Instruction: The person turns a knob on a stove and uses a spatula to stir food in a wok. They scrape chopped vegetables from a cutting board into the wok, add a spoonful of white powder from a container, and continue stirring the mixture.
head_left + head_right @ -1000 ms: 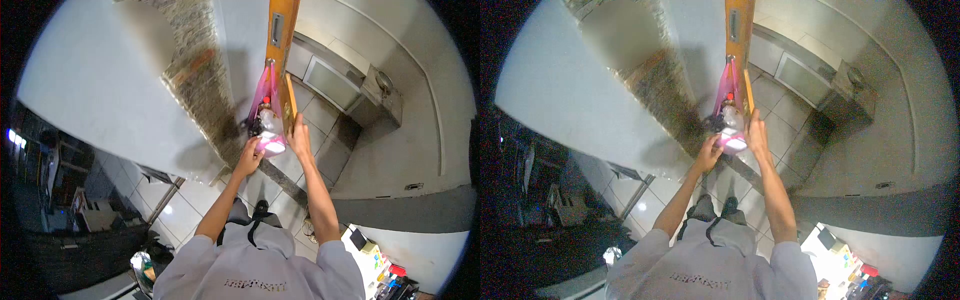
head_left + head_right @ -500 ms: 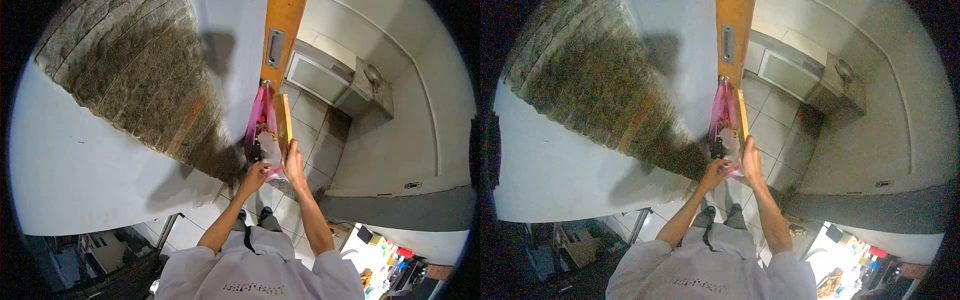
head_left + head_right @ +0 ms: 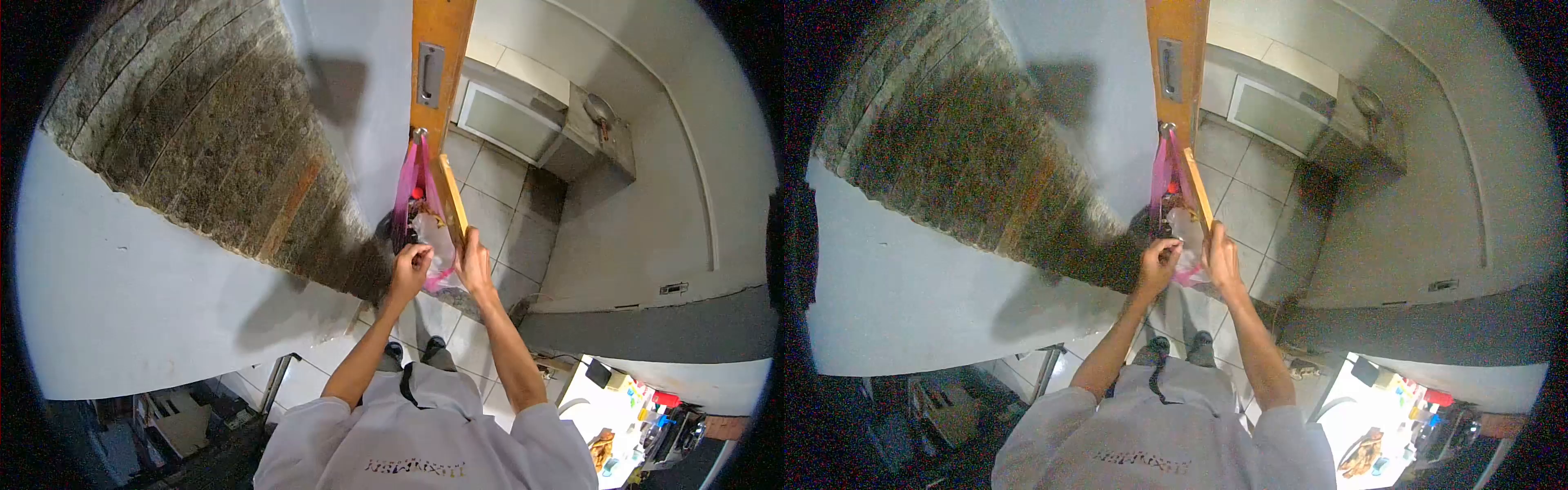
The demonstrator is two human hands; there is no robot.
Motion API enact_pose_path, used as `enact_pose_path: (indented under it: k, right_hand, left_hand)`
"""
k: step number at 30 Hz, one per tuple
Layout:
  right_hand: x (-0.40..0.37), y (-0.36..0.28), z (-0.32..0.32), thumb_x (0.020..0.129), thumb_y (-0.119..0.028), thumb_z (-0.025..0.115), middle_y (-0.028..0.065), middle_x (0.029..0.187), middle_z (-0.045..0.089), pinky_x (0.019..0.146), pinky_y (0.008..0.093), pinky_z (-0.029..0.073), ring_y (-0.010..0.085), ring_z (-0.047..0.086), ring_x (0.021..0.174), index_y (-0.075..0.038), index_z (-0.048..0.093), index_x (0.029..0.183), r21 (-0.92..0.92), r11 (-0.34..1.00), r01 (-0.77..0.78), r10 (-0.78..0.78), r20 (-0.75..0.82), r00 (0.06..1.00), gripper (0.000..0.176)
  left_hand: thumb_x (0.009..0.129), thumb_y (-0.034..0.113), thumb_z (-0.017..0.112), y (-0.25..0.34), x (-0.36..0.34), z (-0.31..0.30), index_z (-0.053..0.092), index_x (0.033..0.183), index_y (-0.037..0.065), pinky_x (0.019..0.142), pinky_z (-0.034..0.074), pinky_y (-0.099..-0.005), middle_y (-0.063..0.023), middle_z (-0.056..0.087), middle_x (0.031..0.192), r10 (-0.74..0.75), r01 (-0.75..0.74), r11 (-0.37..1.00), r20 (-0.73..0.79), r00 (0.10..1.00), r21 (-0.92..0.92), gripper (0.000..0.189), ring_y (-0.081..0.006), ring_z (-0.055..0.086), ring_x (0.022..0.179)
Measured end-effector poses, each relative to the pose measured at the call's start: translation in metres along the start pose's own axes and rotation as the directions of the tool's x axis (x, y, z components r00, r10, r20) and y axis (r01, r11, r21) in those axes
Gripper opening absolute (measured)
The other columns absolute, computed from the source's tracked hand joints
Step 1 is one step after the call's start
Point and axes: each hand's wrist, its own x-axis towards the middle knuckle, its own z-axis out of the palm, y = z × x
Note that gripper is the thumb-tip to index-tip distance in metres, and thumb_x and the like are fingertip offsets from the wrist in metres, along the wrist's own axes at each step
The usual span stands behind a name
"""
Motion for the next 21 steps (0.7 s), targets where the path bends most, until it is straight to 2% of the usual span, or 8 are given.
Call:
enact_pose_path:
  k: [1,2,7,11,14,15,17,21]
  right_hand:
    - [0.002,0.0,-0.001,0.084,0.002,0.053,0.0275,0.069,0.056,0.051,0.0484,0.045,0.0446,0.06,0.061,0.0,0.037,0.104,0.013,1.0,0.004,-0.004,-0.019,1.0,0.026]
    - [0.001,-0.002,0.001,0.085,0.0,0.052,0.0277,0.069,0.056,0.05,0.0481,0.044,0.0456,0.059,0.061,0.0,0.036,0.103,0.015,1.0,0.018,-0.017,-0.084,0.996,0.024]
    - [0.001,-0.012,-0.005,0.091,-0.004,0.051,0.0282,0.069,0.056,0.05,0.043,0.045,0.0454,0.06,0.063,0.001,0.036,0.103,0.126,0.991,-0.039,0.043,-0.037,0.998,0.02]
    - [-0.003,-0.012,-0.008,0.089,-0.003,0.053,0.0287,0.07,0.057,0.05,0.048,0.045,0.0474,0.06,0.066,0.0,0.036,0.102,0.177,0.983,-0.049,0.051,-0.007,0.999,0.022]
    - [-0.006,-0.009,-0.006,0.09,-0.004,0.052,0.0287,0.07,0.057,0.051,0.0459,0.045,0.0469,0.06,0.067,-0.001,0.036,0.1,0.198,0.979,-0.046,0.048,-0.002,0.999,0.02]
    - [-0.006,-0.01,-0.008,0.091,-0.005,0.051,0.0282,0.07,0.056,0.051,0.043,0.046,0.046,0.061,0.067,-0.001,0.036,0.098,0.183,0.982,-0.04,0.041,-0.002,0.999,0.018]
    - [-0.008,-0.013,-0.01,0.091,-0.005,0.051,0.0284,0.07,0.056,0.051,0.0434,0.045,0.0463,0.061,0.067,-0.001,0.036,0.097,0.191,0.981,-0.026,0.031,-0.023,0.999,0.017]
    - [-0.01,-0.013,-0.016,0.089,-0.004,0.052,0.0301,0.071,0.058,0.052,0.0497,0.046,0.0481,0.06,0.068,0.0,0.036,0.102,0.177,0.984,-0.017,0.02,-0.016,1.0,0.021]
  left_hand:
    - [0.084,0.011,0.066,0.003,0.005,0.001,0.066,0.098,0.003,0.061,0.047,-0.0255,-0.0082,0.063,0.086,-0.015,0.015,1.0,-0.011,1.0,-0.004,0.016,-0.0117,0.058,0.068]
    - [0.084,0.011,0.068,0.002,0.009,0.004,0.067,0.098,0.003,0.055,0.044,-0.0234,-0.0052,0.061,0.081,0.078,-0.077,0.997,-0.066,0.995,0.009,0.016,-0.0086,0.055,0.063]
    - [0.081,0.009,0.071,0.038,0.026,0.008,0.067,0.098,0.003,0.052,0.04,-0.0232,-0.0032,0.053,0.074,0.015,-0.01,0.999,-0.104,0.994,0.046,0.019,-0.0078,0.049,0.057]
    - [0.08,0.009,0.071,0.052,0.036,0.019,0.067,0.1,0.004,0.052,0.04,-0.0241,-0.0049,0.052,0.075,0.155,-0.14,0.985,-0.158,0.975,0.102,0.021,-0.01,0.049,0.057]
    - [0.081,0.006,0.067,0.051,0.038,0.029,0.065,0.099,0.001,0.054,0.044,-0.0299,-0.0097,0.054,0.074,0.279,-0.251,0.953,-0.161,0.947,0.172,0.018,-0.0193,0.052,0.06]
    - [0.081,0.006,0.067,0.05,0.036,0.03,0.065,0.099,0.001,0.054,0.044,-0.0299,-0.0097,0.054,0.074,0.281,-0.253,0.952,-0.16,0.946,0.172,0.018,-0.0193,0.052,0.06]
    - [0.082,0.006,0.066,0.05,0.033,0.032,0.065,0.098,0.001,0.056,0.045,-0.0317,-0.0104,0.055,0.075,0.124,-0.108,0.987,-0.141,0.982,0.116,0.016,-0.0199,0.054,0.063]
    - [0.082,0.005,0.065,0.048,0.032,0.029,0.065,0.097,0.001,0.058,0.046,-0.0334,-0.0108,0.056,0.076,0.172,-0.15,0.981,-0.189,0.967,0.127,0.015,-0.0207,0.056,0.065]
